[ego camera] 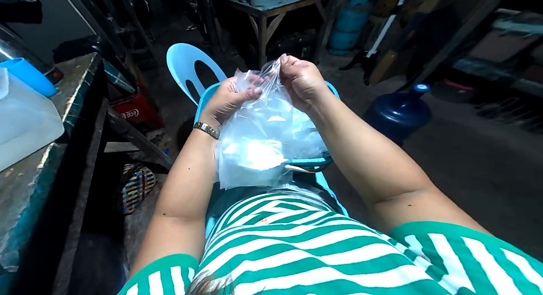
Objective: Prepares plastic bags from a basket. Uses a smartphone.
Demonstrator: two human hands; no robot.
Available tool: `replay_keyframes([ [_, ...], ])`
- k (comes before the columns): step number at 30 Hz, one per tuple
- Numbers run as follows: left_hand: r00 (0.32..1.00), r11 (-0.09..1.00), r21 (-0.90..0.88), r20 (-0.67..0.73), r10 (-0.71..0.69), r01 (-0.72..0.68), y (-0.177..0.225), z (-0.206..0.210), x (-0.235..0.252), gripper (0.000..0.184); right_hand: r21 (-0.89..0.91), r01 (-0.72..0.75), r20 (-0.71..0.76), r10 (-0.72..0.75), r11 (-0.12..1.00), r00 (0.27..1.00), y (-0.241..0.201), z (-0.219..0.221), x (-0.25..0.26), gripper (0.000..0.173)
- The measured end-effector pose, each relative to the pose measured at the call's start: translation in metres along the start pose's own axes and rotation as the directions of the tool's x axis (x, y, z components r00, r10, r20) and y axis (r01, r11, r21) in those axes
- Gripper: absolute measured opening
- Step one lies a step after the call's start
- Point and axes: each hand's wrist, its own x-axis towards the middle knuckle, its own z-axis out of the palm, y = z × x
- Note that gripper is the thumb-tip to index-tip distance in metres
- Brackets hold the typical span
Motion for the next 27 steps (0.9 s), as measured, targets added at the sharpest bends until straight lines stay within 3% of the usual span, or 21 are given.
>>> replay_keyframes([
  [2,0.999,0.998,-0.053,-0.018,-0.034,0.033,0.001,0.002,0.000,0.019,0.009,-0.063,0.012,0.063,0.998,0.998,-0.002,0.001,-0.001,0.022],
  [4,0.996,0.981,-0.189,-0.073,-0.053,0.039,0.004,0.004,-0.001,0.025,-0.093,-0.158,0.149,0.171,0.983,0.974,-0.004,-0.003,-0.004,0.034],
  [6,0.985,0.946,-0.322,-0.148,-0.087,0.036,0.008,0.005,-0.001,0.026,-0.226,-0.101,0.436,0.193,0.969,0.879,-0.004,-0.013,-0.006,0.039],
  [8,0.978,0.914,-0.402,-0.168,-0.123,0.046,0.007,0.001,0.000,0.028,-0.172,-0.012,0.627,0.119,0.985,0.770,-0.002,-0.018,-0.004,0.024],
  [9,0.977,0.911,-0.410,-0.166,-0.133,0.054,0.008,-0.001,-0.002,0.029,-0.109,0.020,0.633,0.054,0.994,0.772,-0.001,-0.019,-0.004,0.022],
  [11,0.990,0.932,-0.357,-0.098,-0.100,0.059,0.008,-0.006,-0.007,0.034,0.036,0.034,0.524,-0.047,0.999,0.850,-0.002,-0.019,-0.006,0.021],
  [14,0.992,0.986,-0.161,0.120,-0.023,0.042,0.005,-0.011,-0.012,0.005,0.133,-0.008,0.347,-0.039,0.991,0.937,-0.008,-0.014,-0.008,0.035],
  [15,0.987,0.988,-0.151,0.159,-0.009,0.033,0.006,-0.010,-0.012,0.004,0.104,-0.043,0.372,0.002,0.994,0.928,-0.009,-0.014,-0.008,0.033],
  [17,0.997,0.978,-0.210,0.075,0.029,-0.013,0.007,-0.008,-0.016,0.020,0.040,-0.090,0.449,0.063,0.995,0.891,-0.010,-0.011,-0.013,0.034],
  [19,0.997,0.943,-0.327,-0.066,0.042,-0.062,0.008,-0.003,-0.018,0.034,-0.031,-0.038,0.595,0.049,0.999,0.802,-0.005,-0.015,-0.014,0.025],
  [21,0.994,0.891,-0.451,-0.107,0.008,-0.055,0.006,-0.002,-0.015,0.041,0.026,0.006,0.741,-0.023,1.000,0.671,0.003,-0.023,-0.006,0.003],
  [22,0.996,0.857,-0.513,-0.090,0.000,-0.046,0.005,-0.002,-0.014,0.043,0.076,0.023,0.755,-0.073,0.997,0.652,0.005,-0.024,-0.003,0.006],
  [23,0.999,0.827,-0.561,-0.042,0.011,-0.033,0.002,-0.004,-0.013,0.041,0.135,0.027,0.728,-0.118,0.990,0.675,0.006,-0.026,-0.002,0.012],
  [25,0.999,0.854,-0.520,0.033,0.032,-0.010,-0.001,-0.009,-0.016,0.022,0.266,-0.014,0.591,-0.152,0.964,0.792,0.004,-0.025,-0.005,0.010],
  [27,0.996,0.934,-0.357,0.067,0.050,-0.023,0.001,-0.008,-0.019,0.039,0.373,-0.075,0.488,-0.127,0.925,0.863,0.002,-0.023,-0.004,0.019],
])
